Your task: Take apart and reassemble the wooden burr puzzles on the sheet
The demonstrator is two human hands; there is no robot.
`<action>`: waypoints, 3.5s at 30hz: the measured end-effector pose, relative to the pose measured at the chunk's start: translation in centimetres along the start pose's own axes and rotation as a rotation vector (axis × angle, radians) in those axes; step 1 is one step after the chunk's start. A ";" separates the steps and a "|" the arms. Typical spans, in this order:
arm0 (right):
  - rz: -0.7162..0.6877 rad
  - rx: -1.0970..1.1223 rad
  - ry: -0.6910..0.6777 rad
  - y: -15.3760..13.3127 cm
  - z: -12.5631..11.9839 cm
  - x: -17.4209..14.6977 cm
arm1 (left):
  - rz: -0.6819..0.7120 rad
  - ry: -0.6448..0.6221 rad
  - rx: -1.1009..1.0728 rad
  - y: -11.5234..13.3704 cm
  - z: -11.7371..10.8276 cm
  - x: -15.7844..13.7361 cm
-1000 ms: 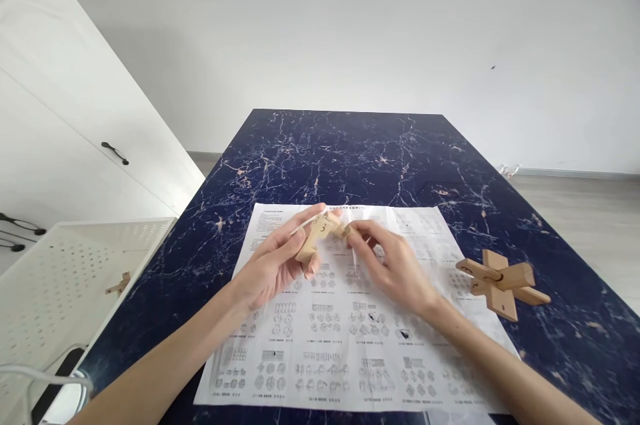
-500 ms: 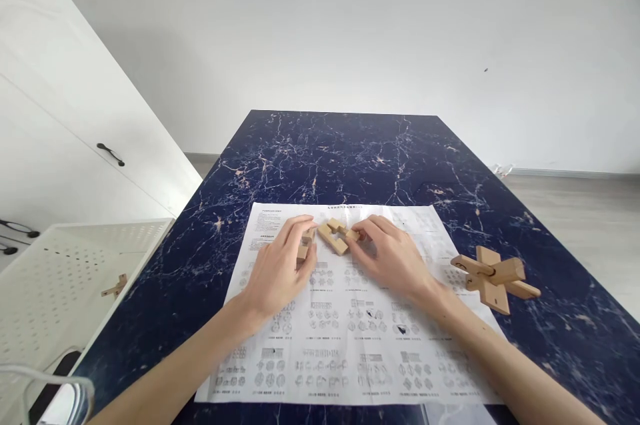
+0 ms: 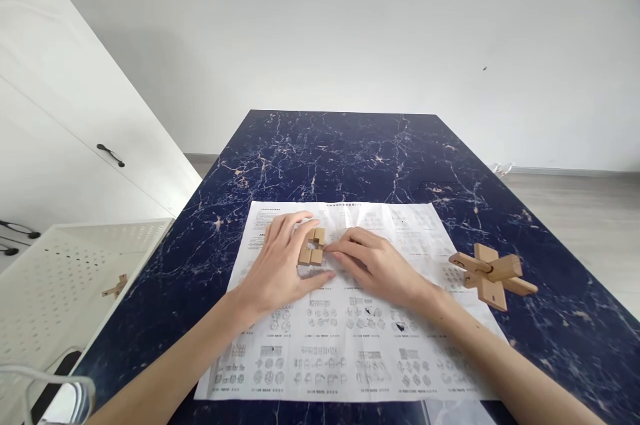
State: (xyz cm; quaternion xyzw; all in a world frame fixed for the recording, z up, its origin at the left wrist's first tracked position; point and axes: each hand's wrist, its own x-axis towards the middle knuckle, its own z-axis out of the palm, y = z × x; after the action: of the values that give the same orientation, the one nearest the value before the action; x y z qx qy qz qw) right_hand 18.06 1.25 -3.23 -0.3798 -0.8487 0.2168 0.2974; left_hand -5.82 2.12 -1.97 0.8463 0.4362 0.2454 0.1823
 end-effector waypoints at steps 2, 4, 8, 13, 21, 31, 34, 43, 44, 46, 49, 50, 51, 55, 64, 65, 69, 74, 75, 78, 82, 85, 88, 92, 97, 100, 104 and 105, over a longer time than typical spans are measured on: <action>0.015 0.009 0.001 0.0 0.0 0.0 | 0.020 -0.085 -0.046 -0.2 0.1 0.0; 0.034 0.017 0.002 0.0 0.1 0.1 | 0.030 -0.127 -0.082 -0.2 0.2 0.0; 0.053 0.024 0.008 0.2 0.2 0.1 | 0.006 -0.127 -0.090 -0.3 0.4 0.0; 0.059 0.001 0.003 0.2 0.3 0.0 | -0.074 -0.016 0.071 -2.5 0.0 0.5; 0.051 -0.045 -0.003 0.3 0.7 0.1 | -0.429 0.273 0.446 -6.9 -1.4 1.1; -0.083 -0.304 0.098 -4.1 -5.8 -7.9 | -0.437 0.271 0.263 -6.7 -2.6 -0.5; -0.052 -0.397 0.276 -4.2 -8.5 -11.8 | -0.419 0.261 0.242 -6.7 -3.1 -0.8; 0.442 -0.568 0.458 -0.6 -10.8 -17.2 | 0.030 0.381 0.382 -1.6 -1.4 0.4; 0.458 -0.558 0.446 -0.3 -10.6 -17.2 | 0.063 0.362 0.366 -0.9 -1.1 0.6; 0.490 -0.547 0.405 0.0 -10.2 -17.0 | 0.109 0.297 0.328 0.1 -0.4 1.1; 0.576 -0.532 0.381 0.0 -9.4 -16.3 | 0.163 0.161 0.280 0.9 0.6 1.4; 0.601 -0.526 0.387 0.0 -9.3 -16.1 | 0.180 0.115 0.265 1.1 0.9 1.5; 0.620 -0.520 0.392 0.0 -9.2 -15.9 | 0.197 0.072 0.251 1.2 1.1 1.5; 0.669 -0.452 0.332 0.3 -9.2 -15.4 | 0.232 -0.033 0.201 0.9 1.6 1.5; 0.513 -0.385 0.414 0.2 -8.4 -12.6 | 0.147 -0.031 -0.008 0.8 1.2 1.3; 0.474 -0.359 0.420 -0.2 -8.0 -11.8 | 0.119 -0.044 -0.070 0.9 1.1 1.3; 0.314 -0.215 0.387 -1.7 -6.2 -7.8 | -0.018 -0.119 -0.343 1.4 0.5 1.1; 0.188 -0.006 0.260 -2.5 -3.4 -3.2 | -0.042 -0.159 -0.596 1.2 0.3 0.9; 0.170 0.036 0.242 -2.5 -2.9 -2.5 | -0.055 -0.161 -0.637 1.1 0.2 0.8; 0.139 0.125 0.226 -2.0 -2.0 -1.3 | -0.117 -0.134 -0.678 1.0 0.0 0.8; 0.136 0.179 0.222 -1.4 -1.2 -1.1 | -0.113 -0.050 -0.619 1.5 -0.2 1.1; 0.129 0.132 0.271 -1.3 -0.8 -1.5 | -0.067 -0.015 -0.564 1.8 -0.2 1.3; 0.105 0.079 0.323 -1.5 -0.4 -1.8 | -0.050 -0.001 -0.526 1.9 -0.1 1.5; 0.116 0.050 0.358 -1.9 -0.2 -1.7 | -0.041 0.029 -0.482 1.9 -0.1 1.6; 0.164 0.080 0.285 -1.9 -0.5 -1.6 | -0.050 0.047 -0.457 1.9 -0.1 1.6; 0.177 0.138 0.241 -1.8 -0.6 -1.9 | -0.054 0.028 -0.449 1.9 0.0 1.6; 0.168 0.175 0.191 -1.7 -0.6 -2.2 | -0.054 0.017 -0.450 1.9 0.0 1.4; 0.163 0.183 0.173 -1.7 -0.6 -2.2 | -0.052 0.015 -0.450 2.0 0.0 1.4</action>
State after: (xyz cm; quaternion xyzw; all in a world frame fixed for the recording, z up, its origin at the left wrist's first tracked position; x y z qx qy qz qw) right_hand 18.74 -1.43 -2.56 -0.4362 -0.7628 0.2831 0.3843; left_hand -3.87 2.18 -0.56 0.7710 0.3935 0.3379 0.3696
